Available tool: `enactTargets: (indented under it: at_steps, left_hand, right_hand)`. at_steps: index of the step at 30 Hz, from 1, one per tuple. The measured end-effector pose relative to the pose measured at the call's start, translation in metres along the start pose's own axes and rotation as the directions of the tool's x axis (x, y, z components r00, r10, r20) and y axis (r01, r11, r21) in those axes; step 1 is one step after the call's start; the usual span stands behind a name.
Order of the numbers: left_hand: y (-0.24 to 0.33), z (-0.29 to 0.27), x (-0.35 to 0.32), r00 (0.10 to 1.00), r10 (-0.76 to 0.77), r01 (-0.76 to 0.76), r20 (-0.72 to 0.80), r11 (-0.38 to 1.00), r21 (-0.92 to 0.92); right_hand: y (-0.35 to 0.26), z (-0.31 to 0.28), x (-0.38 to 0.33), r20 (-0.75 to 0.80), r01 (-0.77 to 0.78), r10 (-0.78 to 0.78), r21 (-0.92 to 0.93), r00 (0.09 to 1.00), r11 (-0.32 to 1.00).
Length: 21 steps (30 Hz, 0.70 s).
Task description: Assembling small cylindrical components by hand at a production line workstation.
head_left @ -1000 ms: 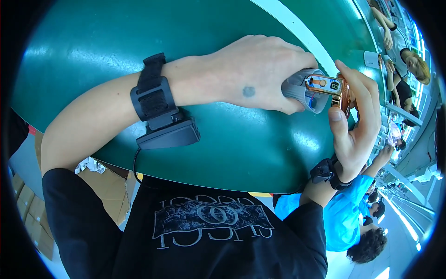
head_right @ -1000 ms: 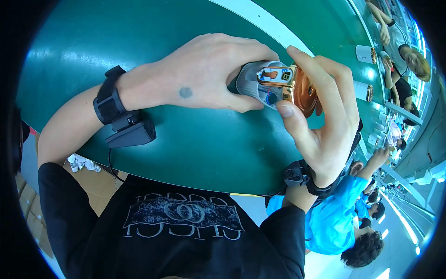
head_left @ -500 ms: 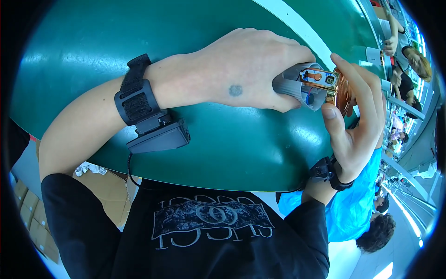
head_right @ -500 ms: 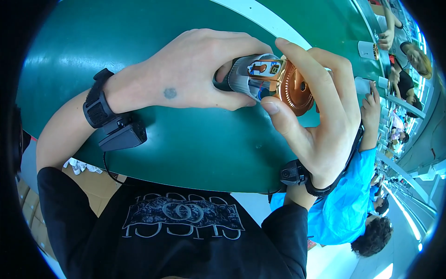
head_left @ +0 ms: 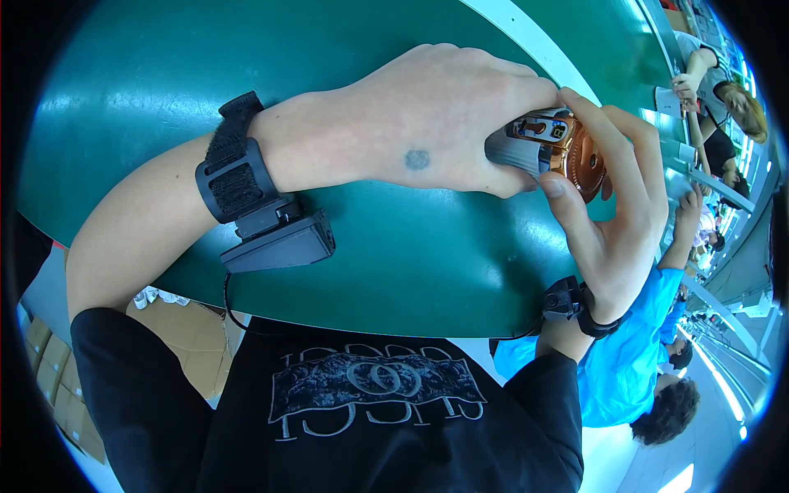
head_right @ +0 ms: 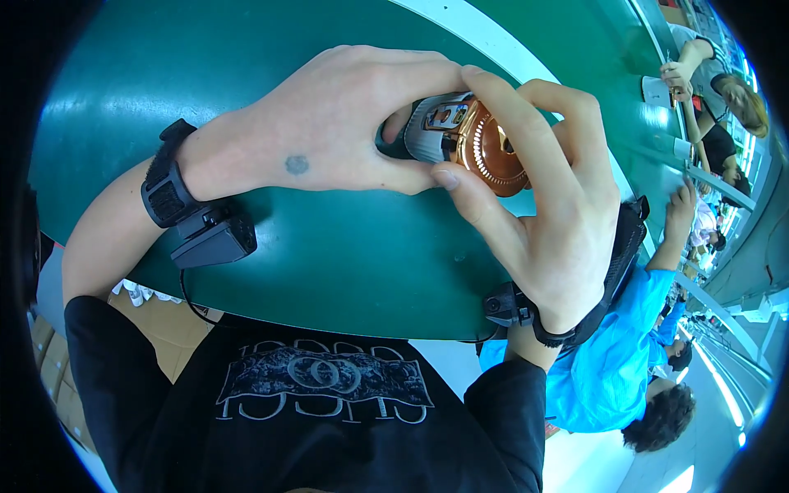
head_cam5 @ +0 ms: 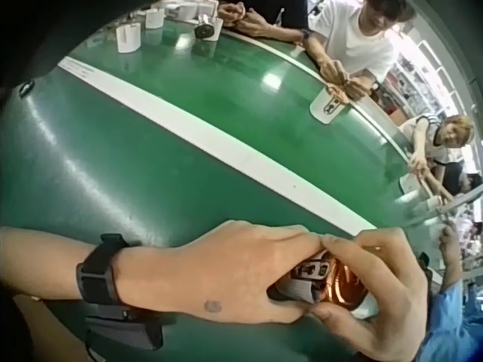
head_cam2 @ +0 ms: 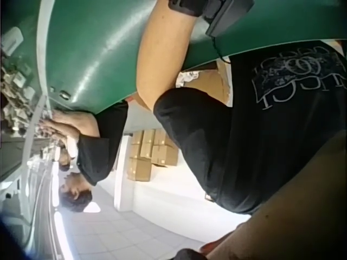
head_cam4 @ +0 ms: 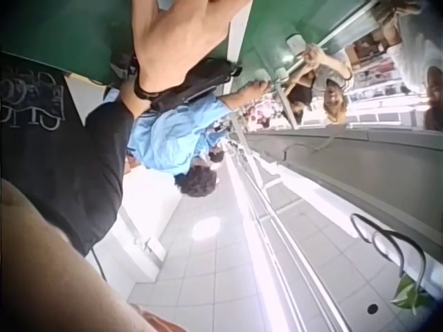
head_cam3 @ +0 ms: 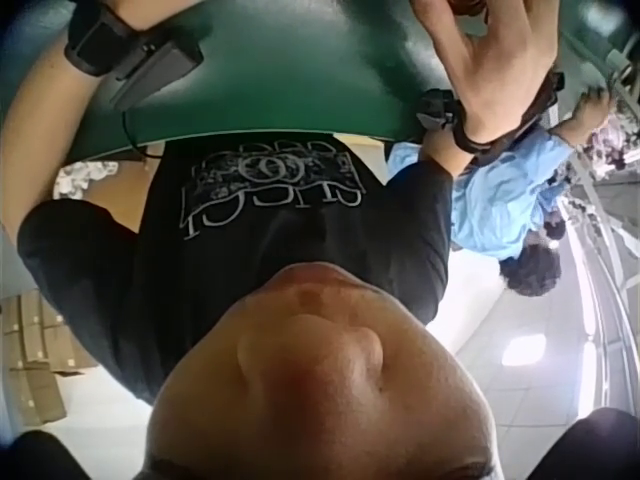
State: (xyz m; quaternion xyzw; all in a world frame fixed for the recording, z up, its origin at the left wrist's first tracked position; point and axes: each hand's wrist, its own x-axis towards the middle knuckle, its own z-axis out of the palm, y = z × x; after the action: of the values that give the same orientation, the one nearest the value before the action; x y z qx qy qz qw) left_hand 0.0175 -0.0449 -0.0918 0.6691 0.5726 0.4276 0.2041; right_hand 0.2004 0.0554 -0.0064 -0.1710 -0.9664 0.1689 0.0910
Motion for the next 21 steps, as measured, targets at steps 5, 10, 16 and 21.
enactTargets:
  at_steps: [5, 10, 16, 21]
  left_hand:
    - [-0.004, -0.001, -0.004, 0.999, -0.043, 0.043, -0.009, 0.999, -0.026]
    - [-0.011, -0.004, -0.003, 0.991, -0.128, 0.133, 0.043, 0.983, -0.130]
    - [0.009, -0.028, 0.021, 0.919, -0.327, 0.390, 0.221, 0.837, -0.384]
    - [0.013, -0.012, 0.021, 0.845, -0.433, 0.503, 0.315, 0.440, -0.744]
  right_hand:
    - [-0.004, 0.002, 0.008, 0.047, -0.036, 0.038, -0.054, 0.998, 0.998]
    - [0.008, 0.006, 0.020, 0.075, 0.024, -0.019, -0.069, 0.997, 0.997]
    - [0.041, 0.042, 0.039, -0.333, 0.237, -0.236, -0.037, 0.913, 0.971]
    - [0.043, 0.066, 0.041, -0.575, 0.364, -0.165, 0.249, 0.801, 0.897]
